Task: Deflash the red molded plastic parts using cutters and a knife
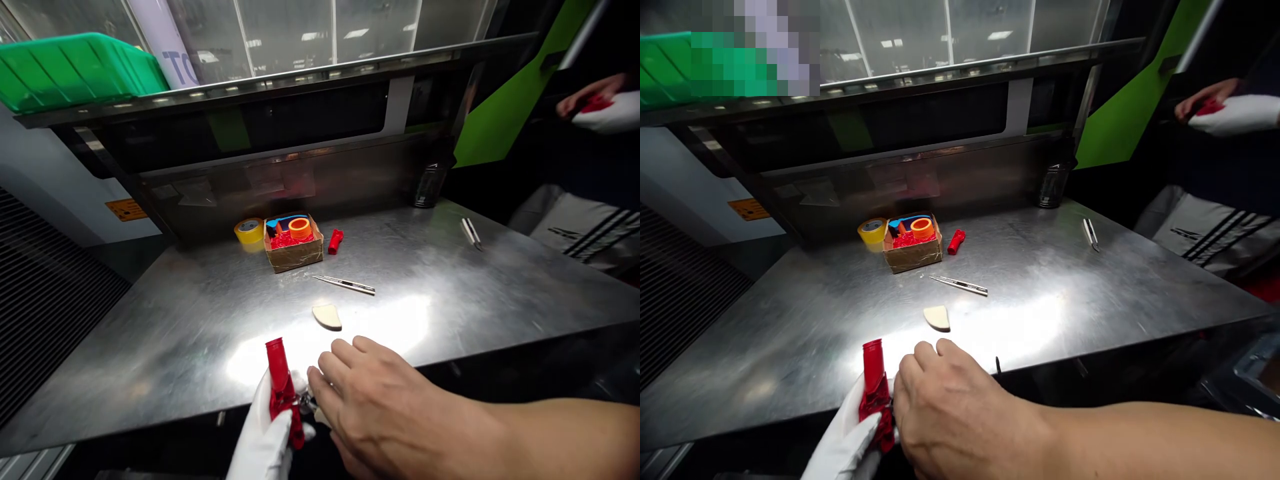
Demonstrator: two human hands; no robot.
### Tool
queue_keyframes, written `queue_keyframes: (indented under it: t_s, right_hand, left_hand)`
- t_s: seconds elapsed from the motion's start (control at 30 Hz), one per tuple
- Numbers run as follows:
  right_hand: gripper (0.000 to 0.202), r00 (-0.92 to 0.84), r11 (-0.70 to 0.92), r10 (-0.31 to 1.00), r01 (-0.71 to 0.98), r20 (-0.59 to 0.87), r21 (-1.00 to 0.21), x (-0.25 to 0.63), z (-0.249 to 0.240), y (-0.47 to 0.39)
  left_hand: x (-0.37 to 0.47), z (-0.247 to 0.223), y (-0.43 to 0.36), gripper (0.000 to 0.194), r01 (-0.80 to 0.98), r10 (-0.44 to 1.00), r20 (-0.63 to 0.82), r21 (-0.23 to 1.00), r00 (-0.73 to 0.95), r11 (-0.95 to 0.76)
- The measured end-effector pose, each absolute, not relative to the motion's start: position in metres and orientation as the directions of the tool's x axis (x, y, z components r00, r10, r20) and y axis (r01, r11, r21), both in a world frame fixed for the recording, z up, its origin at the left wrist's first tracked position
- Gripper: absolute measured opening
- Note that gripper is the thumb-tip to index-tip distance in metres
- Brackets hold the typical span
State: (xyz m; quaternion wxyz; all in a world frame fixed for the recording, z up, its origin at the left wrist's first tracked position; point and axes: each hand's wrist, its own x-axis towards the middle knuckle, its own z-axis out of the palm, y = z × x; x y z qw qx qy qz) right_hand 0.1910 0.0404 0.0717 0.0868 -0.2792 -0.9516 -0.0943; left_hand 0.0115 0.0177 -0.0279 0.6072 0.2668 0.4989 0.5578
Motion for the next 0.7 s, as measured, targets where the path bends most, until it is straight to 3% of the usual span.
queue_keyframes:
  t_s: [0.27,0.5,0.7]
  right_hand:
    - [0.012,-0.847,0.799,0.452,0.524,0.281,0.293,0.183,0.068,0.036]
    - [0.012,-0.846,0.780,0.436,0.525,0.307,0.340,0.180,0.064,0.033]
    - [0.015,-0.838,0.761,0.433,0.538,0.333,0.364,0.177,0.060,0.029]
  left_hand:
    - [0.000,-0.028,0.019,0.044,-0.105,0.974,-0.212,0.974,-0.079,0.203]
    - [0.003,-0.019,0.012,0.058,-0.114,0.974,-0.223,0.970,-0.048,0.216]
    - [0.011,-0.025,0.012,0.042,-0.133,0.950,-0.224,0.971,-0.219,0.198]
